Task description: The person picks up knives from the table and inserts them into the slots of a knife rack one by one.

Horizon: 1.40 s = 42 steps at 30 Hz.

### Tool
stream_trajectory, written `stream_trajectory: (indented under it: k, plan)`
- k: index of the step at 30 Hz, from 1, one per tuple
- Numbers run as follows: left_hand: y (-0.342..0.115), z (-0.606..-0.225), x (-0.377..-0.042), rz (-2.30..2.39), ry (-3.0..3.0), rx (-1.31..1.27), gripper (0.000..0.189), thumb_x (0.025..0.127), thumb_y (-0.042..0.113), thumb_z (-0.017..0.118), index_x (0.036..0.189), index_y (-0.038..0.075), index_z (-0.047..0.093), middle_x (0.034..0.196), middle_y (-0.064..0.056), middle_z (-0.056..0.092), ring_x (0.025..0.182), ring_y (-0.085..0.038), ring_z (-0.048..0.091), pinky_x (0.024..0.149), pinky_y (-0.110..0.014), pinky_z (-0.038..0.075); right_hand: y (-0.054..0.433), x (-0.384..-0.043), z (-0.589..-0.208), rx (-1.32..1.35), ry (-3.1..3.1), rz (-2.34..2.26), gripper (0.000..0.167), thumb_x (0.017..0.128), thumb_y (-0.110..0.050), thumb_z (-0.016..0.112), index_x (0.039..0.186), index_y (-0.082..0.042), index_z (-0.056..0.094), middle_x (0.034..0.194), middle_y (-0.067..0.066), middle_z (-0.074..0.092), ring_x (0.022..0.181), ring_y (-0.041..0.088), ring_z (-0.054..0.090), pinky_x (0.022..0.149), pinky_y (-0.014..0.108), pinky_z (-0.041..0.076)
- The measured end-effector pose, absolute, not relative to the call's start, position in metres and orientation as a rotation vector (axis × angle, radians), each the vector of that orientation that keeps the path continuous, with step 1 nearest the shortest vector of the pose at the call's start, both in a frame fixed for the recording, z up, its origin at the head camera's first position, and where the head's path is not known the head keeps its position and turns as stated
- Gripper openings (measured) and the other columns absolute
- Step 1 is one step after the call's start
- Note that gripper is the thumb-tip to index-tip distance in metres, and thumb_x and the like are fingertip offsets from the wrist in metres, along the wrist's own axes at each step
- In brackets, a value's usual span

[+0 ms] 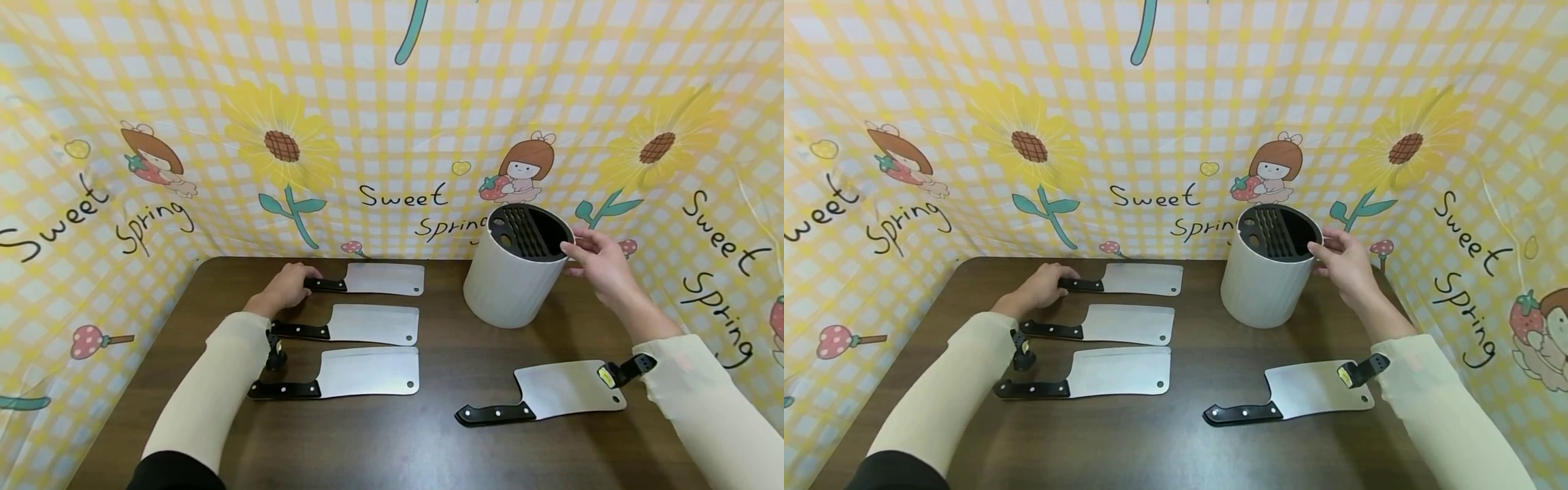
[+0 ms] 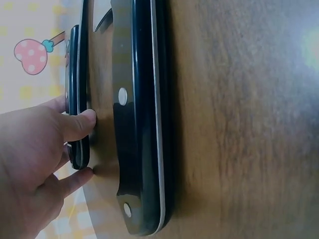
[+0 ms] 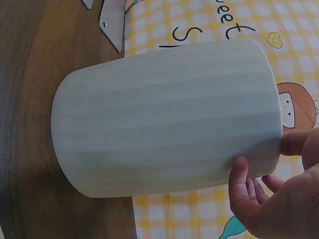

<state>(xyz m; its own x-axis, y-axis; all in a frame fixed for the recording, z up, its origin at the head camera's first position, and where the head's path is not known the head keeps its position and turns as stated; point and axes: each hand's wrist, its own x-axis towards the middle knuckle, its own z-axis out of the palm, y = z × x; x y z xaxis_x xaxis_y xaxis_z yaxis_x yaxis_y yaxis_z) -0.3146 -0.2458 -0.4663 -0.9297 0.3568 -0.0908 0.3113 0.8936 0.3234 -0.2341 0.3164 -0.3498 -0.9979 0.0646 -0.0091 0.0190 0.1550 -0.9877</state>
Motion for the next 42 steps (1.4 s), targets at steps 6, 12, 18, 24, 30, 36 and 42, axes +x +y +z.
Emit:
stream_trajectory:
  k: [6,12,18,24,30,36,42]
  plan:
    - [-0.250,-0.463,-0.313,0.476,2.885,0.576,0.035,0.092,-0.009,0.065,0.126,-0.001,0.067,0.128,-0.024,0.062,0.128,-0.046,0.047,0.111,-0.060,0.035,0.316,-0.234,-0.350,-0.083,-2.385,1.988,0.046,0.102,-0.014,0.062,0.141,0.002,0.044,0.104,-0.010,0.057,0.085,-0.002,0.061,0.069,0.021,0.058]
    - [-0.254,-0.455,-0.314,0.511,2.866,0.607,0.036,0.090,-0.009,0.067,0.125,-0.001,0.066,0.125,-0.023,0.064,0.126,-0.045,0.050,0.110,-0.059,0.036,0.316,-0.233,-0.349,-0.065,-2.393,1.969,0.045,0.102,-0.014,0.062,0.140,0.003,0.044,0.102,-0.014,0.058,0.085,-0.002,0.062,0.069,0.020,0.058]
    - [-0.262,-0.446,-0.313,0.674,2.811,0.569,0.038,0.091,-0.003,0.071,0.128,0.000,0.064,0.123,-0.023,0.063,0.120,-0.042,0.055,0.102,-0.057,0.045,0.317,-0.232,-0.348,-0.044,-2.394,1.953,0.039,0.102,-0.018,0.063,0.134,-0.001,0.048,0.101,-0.012,0.060,0.085,-0.002,0.062,0.070,0.020,0.058]
    - [-0.273,-0.436,-0.308,0.869,2.806,0.580,0.042,0.090,0.003,0.075,0.130,0.000,0.063,0.121,-0.021,0.064,0.115,-0.039,0.057,0.100,-0.055,0.046,0.317,-0.232,-0.348,-0.034,-2.392,1.965,0.041,0.102,-0.016,0.062,0.136,0.001,0.047,0.098,-0.015,0.061,0.085,-0.002,0.062,0.068,0.019,0.057]
    - [-0.281,-0.422,-0.305,1.129,2.805,0.638,0.047,0.090,0.005,0.078,0.133,-0.002,0.062,0.119,-0.020,0.068,0.110,-0.032,0.062,0.094,-0.038,0.049,0.317,-0.233,-0.348,-0.026,-2.391,1.954,0.038,0.103,-0.016,0.061,0.135,0.000,0.048,0.097,-0.016,0.062,0.085,-0.002,0.062,0.068,0.019,0.057]
    - [-0.279,-0.405,-0.296,1.372,2.729,0.538,0.054,0.093,0.009,0.076,0.142,-0.001,0.054,0.121,-0.022,0.064,0.091,-0.016,0.059,0.074,-0.022,0.048,0.317,-0.234,-0.348,-0.030,-2.427,1.911,0.040,0.104,-0.016,0.060,0.137,0.002,0.047,0.098,-0.017,0.061,0.085,-0.003,0.061,0.068,0.019,0.057]
    - [-0.273,-0.394,-0.294,1.453,2.687,0.422,0.064,0.095,0.015,0.075,0.151,0.004,0.046,0.141,-0.022,0.050,0.107,-0.026,0.056,0.080,-0.026,0.049,0.317,-0.234,-0.350,-0.024,-2.436,1.908,0.038,0.104,-0.015,0.060,0.135,0.001,0.049,0.099,-0.016,0.062,0.085,-0.002,0.061,0.069,0.021,0.058]
